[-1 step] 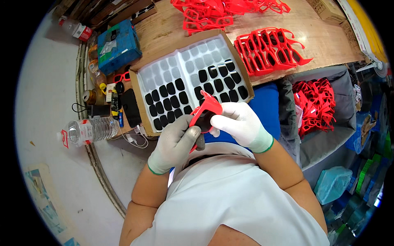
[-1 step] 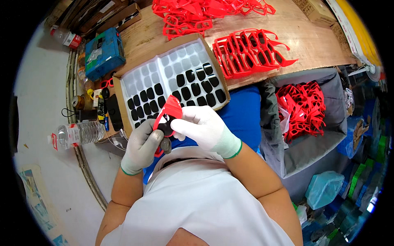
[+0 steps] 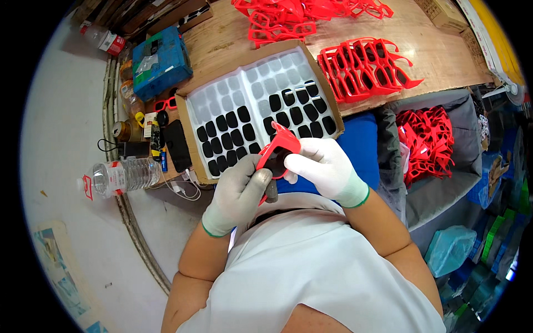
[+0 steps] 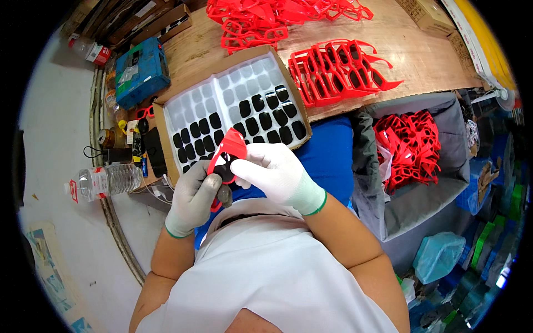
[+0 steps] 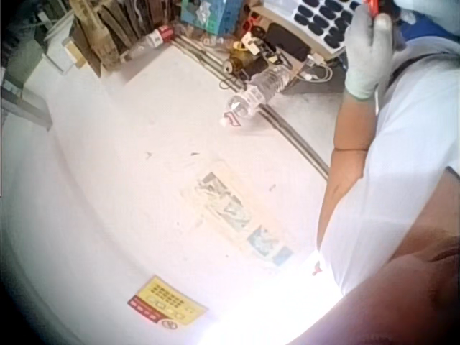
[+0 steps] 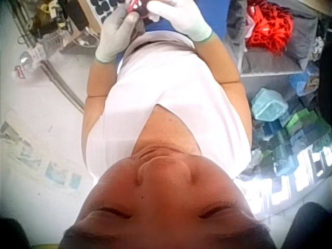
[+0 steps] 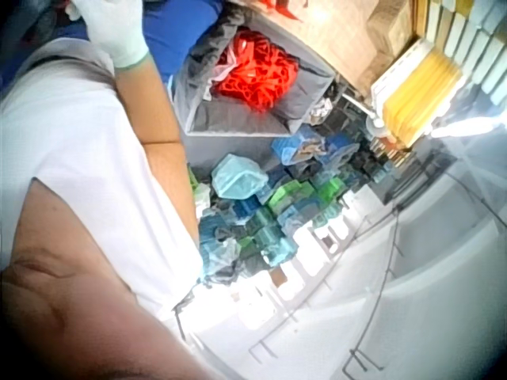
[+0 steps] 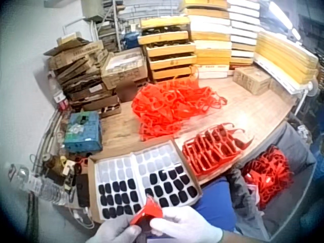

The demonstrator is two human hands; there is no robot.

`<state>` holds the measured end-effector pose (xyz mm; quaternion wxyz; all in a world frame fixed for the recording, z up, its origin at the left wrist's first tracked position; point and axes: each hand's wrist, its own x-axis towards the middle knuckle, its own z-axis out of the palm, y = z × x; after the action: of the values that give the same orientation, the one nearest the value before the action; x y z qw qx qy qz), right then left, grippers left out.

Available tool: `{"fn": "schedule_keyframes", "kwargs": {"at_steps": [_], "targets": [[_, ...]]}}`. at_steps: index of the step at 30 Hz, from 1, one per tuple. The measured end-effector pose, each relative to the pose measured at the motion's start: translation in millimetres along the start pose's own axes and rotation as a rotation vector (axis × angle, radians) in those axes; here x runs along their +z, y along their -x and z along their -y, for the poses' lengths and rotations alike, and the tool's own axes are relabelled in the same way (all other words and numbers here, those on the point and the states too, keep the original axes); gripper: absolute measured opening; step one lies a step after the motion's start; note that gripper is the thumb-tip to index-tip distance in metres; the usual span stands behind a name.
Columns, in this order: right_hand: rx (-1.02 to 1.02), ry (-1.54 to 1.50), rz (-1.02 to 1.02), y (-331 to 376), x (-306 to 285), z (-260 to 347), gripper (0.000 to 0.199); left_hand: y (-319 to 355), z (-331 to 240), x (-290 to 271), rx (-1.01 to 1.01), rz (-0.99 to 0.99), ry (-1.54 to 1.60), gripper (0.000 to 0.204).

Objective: The person repeatedly picks up red plastic frames and black lenses from a tray, inserts each lens into the frame by hand, and places the completed sunglasses on the table. The process is repeated for multiple units throughout the clip.

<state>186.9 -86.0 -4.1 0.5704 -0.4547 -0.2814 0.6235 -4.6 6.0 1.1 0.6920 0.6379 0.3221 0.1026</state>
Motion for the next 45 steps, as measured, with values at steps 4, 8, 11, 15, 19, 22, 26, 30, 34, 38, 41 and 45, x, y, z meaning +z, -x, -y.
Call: {"fn": "schedule_keyframes", "kwargs": {"at_steps": [4,8,11,15,19,22,26,30,34,38,41,45], "targets": [[-0.153,0.175,-0.162,3.8,11.5,-16.0,0.019,1.2,5.9,11.3,0.146,-0.116,-0.168,0.021],[-0.343,0.498,-0.230,-5.7,7.1,-20.4,0.021,-0.7,-4.3,14.9,0.264,-0.187,-0.373,0.027],[-0.300,0.418,-0.232,-2.9,12.3,-21.1,0.025,4.5,-1.6,16.4,0.291,-0.191,-0.397,0.026],[-0.105,0.042,-0.175,-0.2,18.9,-18.6,0.025,0.5,-1.4,16.4,0.232,-0.191,-0.264,0.015],[0.001,-0.385,0.026,-4.6,6.9,-27.2,0.030,0.6,4.4,12.1,0.166,-0.124,-0.155,0.018],[-0.015,-0.450,0.082,-5.8,2.5,-31.9,0.029,2.3,1.6,12.6,0.111,-0.082,-0.075,0.019],[-0.010,-0.427,0.087,-3.8,-1.2,-33.0,0.028,1.4,1.4,10.1,0.078,-0.027,-0.034,0.020],[0.008,-0.337,-0.020,-2.2,2.6,-33.3,0.028,0.3,3.3,7.9,0.079,-0.010,-0.046,0.022],[0.015,-0.105,-0.140,-0.4,10.8,-26.4,0.026,0.1,7.9,9.1,0.047,-0.035,-0.054,0.024],[0.010,-0.213,-0.131,0.5,6.2,-29.5,0.024,-0.1,5.3,4.4,0.095,0.046,-0.088,0.025],[0.022,-0.281,-0.129,1.5,6.5,-31.4,0.023,-0.1,4.8,3.9,0.033,0.065,-0.030,0.024],[0.025,-0.303,-0.160,0.5,8.0,-33.3,0.023,-1.5,16.4,6.2,0.045,0.062,0.051,0.025]]}}
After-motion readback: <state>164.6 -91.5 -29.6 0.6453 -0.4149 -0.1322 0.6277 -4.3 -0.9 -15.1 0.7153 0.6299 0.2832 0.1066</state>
